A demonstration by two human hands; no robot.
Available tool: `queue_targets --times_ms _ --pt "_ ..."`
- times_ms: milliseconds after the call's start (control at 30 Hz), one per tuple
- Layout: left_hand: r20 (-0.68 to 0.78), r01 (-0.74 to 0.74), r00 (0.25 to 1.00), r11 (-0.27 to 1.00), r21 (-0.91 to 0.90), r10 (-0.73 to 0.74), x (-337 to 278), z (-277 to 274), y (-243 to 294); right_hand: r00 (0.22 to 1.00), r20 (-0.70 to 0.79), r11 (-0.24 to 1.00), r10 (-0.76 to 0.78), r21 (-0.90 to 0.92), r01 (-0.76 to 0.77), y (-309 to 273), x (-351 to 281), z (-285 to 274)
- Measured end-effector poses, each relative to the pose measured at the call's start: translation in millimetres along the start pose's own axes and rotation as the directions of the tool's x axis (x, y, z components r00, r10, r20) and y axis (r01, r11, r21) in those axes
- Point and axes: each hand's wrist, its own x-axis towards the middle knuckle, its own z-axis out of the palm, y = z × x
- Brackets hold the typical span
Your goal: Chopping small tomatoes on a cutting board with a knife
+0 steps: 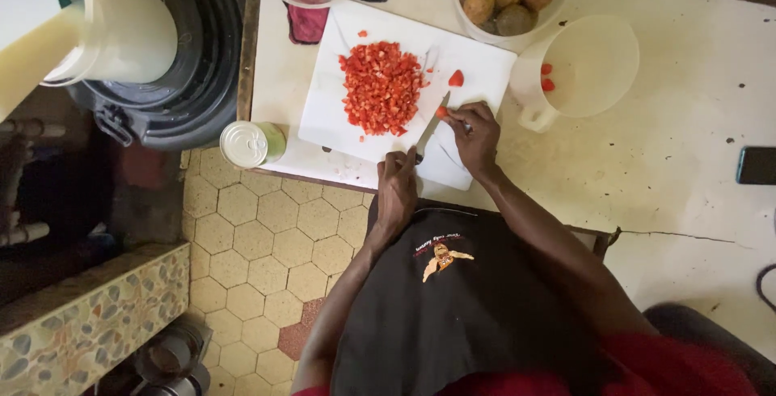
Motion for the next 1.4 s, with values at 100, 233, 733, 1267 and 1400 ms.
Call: queue_targets --times_ms 100,233,733,1267,1400 --pt "-0.025 -0.017 1.000 1.000 -0.008 0.017 5.9 0.0 7.8 0.999 0.030 1.000 -0.012 0.018 0.012 -0.6 0.4 -4.8" --pt "0.001 0.002 1.000 1.000 -0.020 -0.002 7.5 -3.2 10.5 0.998 0.063 0.999 -0.026 0.025 0.025 6.9 -2.1 -8.9" --pt "-0.041 -0.098 0.994 0.993 0.061 0.101 -0.5 3.4 6.8 0.999 0.033 1.000 0.029 -0.013 -0.028 7.8 -4.4 -6.7" --pt "-0.047 0.005 0.999 0.998 -0.063 -0.008 -32.6 -4.5 -16.4 0.999 0.037 1.000 0.012 -0.025 -0.011 11.1 -5.1 -7.2" --pt "-0.059 0.124 0.990 0.987 -0.103 -0.130 -60.3 -27.9 -19.5 0.993 0.106 0.998 0.053 -0.031 -0.050 0.0 -2.4 -13.2"
